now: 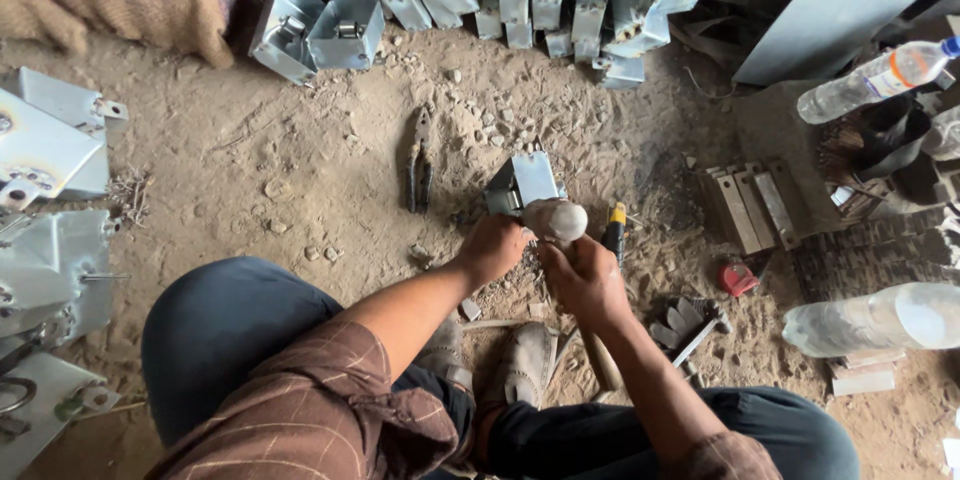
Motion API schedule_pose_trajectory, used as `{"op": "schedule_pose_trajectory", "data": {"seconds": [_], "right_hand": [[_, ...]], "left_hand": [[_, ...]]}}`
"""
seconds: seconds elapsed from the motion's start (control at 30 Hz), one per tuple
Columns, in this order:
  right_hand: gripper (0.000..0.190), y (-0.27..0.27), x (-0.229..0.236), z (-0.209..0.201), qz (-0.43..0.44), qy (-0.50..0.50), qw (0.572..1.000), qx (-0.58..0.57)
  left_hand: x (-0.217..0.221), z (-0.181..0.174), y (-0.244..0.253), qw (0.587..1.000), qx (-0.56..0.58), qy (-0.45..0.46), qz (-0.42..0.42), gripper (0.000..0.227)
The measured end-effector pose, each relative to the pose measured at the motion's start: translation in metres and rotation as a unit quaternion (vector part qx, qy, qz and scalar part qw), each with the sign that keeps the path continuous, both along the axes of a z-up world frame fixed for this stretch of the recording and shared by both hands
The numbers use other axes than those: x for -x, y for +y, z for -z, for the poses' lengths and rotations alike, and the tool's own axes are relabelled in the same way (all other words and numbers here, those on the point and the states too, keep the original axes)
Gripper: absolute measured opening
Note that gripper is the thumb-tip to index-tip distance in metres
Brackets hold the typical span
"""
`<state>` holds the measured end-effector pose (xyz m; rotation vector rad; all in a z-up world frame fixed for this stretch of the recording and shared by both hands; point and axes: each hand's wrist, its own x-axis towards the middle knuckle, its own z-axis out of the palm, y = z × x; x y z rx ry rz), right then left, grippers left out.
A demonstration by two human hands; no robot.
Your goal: The person sits on the ground and repeatedly hammers metal brackets onto a gear-like metal piece using a hammer. They pick up brackets from a pile, position them on the gear, and strike them to secure them in place.
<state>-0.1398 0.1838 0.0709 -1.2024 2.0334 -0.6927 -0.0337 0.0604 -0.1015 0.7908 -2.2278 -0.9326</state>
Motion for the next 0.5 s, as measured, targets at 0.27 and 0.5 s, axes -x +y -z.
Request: {"op": "schedule_pose_trajectory", "data": {"seconds": [0.27,0.5], "right_hand": [[0.026,0.004,0.000,0.000,-0.047,0.035,0.996,0.071],[0.033,0.013,0.011,0.002,0.008,-0.003,0.999,0.052]], "left_hand": [[-0.003,-0.009,0.011,0.994,-0.061,0.095,0.014,0.017],[-0.007,-0.020,0.003,0.995,-0.060,-0.080,0.025,0.026]]}}
